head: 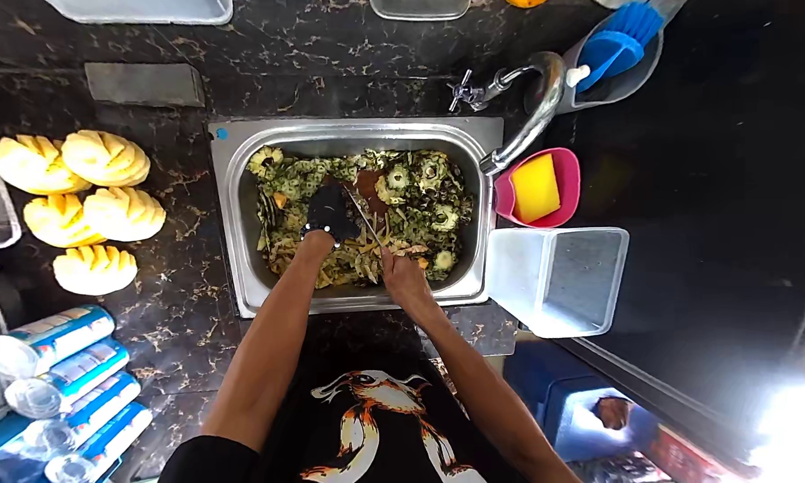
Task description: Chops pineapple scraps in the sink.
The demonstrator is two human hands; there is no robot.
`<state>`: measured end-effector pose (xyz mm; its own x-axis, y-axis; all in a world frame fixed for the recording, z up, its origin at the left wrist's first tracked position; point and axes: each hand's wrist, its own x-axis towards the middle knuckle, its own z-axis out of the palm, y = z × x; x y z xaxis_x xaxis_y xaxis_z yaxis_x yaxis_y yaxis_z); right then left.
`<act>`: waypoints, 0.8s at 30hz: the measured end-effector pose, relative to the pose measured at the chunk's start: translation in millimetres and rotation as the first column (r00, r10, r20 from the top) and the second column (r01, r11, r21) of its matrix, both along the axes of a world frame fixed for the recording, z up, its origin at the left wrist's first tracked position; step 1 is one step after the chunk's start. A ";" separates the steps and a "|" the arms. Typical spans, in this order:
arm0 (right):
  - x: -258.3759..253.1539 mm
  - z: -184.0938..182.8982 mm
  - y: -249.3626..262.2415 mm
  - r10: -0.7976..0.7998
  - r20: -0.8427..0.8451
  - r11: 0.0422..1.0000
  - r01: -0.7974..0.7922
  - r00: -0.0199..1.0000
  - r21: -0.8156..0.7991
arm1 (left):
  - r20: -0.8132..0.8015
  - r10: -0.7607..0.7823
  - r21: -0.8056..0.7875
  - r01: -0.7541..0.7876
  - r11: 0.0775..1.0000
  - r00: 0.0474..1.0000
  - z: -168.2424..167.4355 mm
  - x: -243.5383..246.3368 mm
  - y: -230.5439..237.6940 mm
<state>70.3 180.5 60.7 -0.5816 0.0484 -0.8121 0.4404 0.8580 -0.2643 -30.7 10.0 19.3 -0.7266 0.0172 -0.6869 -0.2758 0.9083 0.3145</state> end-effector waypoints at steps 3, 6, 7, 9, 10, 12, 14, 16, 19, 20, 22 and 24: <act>-0.1 -4.3 -5.1 0.027 0.000 0.999 -0.027 1.000 0.036 | -0.107 0.048 -0.017 -0.050 0.999 0.993 -62.1 16.6 -4.6; -1.9 -8.6 -3.7 0.065 -0.030 0.997 -0.063 0.997 0.052 | -0.013 0.041 -0.037 -0.041 0.998 0.999 -40.6 -1.9 1.9; -0.4 -10.2 -2.5 0.065 -0.046 0.997 -0.063 0.997 0.046 | -0.003 0.038 -0.043 -0.038 0.998 0.999 -37.5 -4.9 3.1; -1.2 -15.8 -1.5 0.065 -0.061 0.997 -0.062 0.996 0.042 | 0.005 0.053 -0.028 -0.053 0.998 0.999 -35.9 -6.5 3.9; -6.7 -18.6 -2.9 0.077 -0.043 0.996 -0.074 0.996 0.056 | 0.010 0.054 -0.021 -0.053 0.998 0.999 -35.9 -6.0 4.3; -19.3 -25.9 -7.7 0.110 -0.058 0.992 -0.106 0.992 0.068 | 0.008 0.061 -0.031 -0.061 0.998 0.998 -35.7 -6.5 5.8; -28.4 -31.9 -14.5 0.120 -0.093 0.992 -0.115 0.988 0.059 | 0.038 0.064 -0.040 -0.063 0.997 0.997 -30.9 -5.3 6.4; -33.4 -37.9 -19.0 0.102 -0.112 0.994 -0.097 0.988 0.048 | 0.084 0.068 -0.037 -0.065 0.997 0.994 -23.3 -7.0 5.8; -29.2 -41.7 -16.0 0.086 -0.103 0.995 -0.080 0.991 0.060 | 0.039 0.069 -0.056 -0.067 0.996 0.997 -38.2 -3.4 10.0; -28.7 -42.4 -15.6 0.086 -0.113 0.995 -0.080 0.990 0.062 | 0.035 0.073 -0.053 -0.072 0.996 0.997 -40.1 -2.1 11.2; -35.9 -45.3 -20.6 0.093 -0.144 0.995 -0.086 0.985 0.057 | 0.045 0.073 -0.045 -0.071 0.996 0.996 -33.5 -8.5 8.1; -45.3 -47.3 -26.0 0.099 -0.153 0.994 -0.092 0.983 0.053 | 0.064 0.049 -0.056 -0.046 0.997 0.997 -24.9 -10.4 11.1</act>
<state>25.0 154.5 13.5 -0.7043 0.0217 -0.7096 0.3129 0.9067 -0.2827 -41.1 21.0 -5.6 -0.6791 -0.0548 -0.7320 -0.3372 0.9091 0.2448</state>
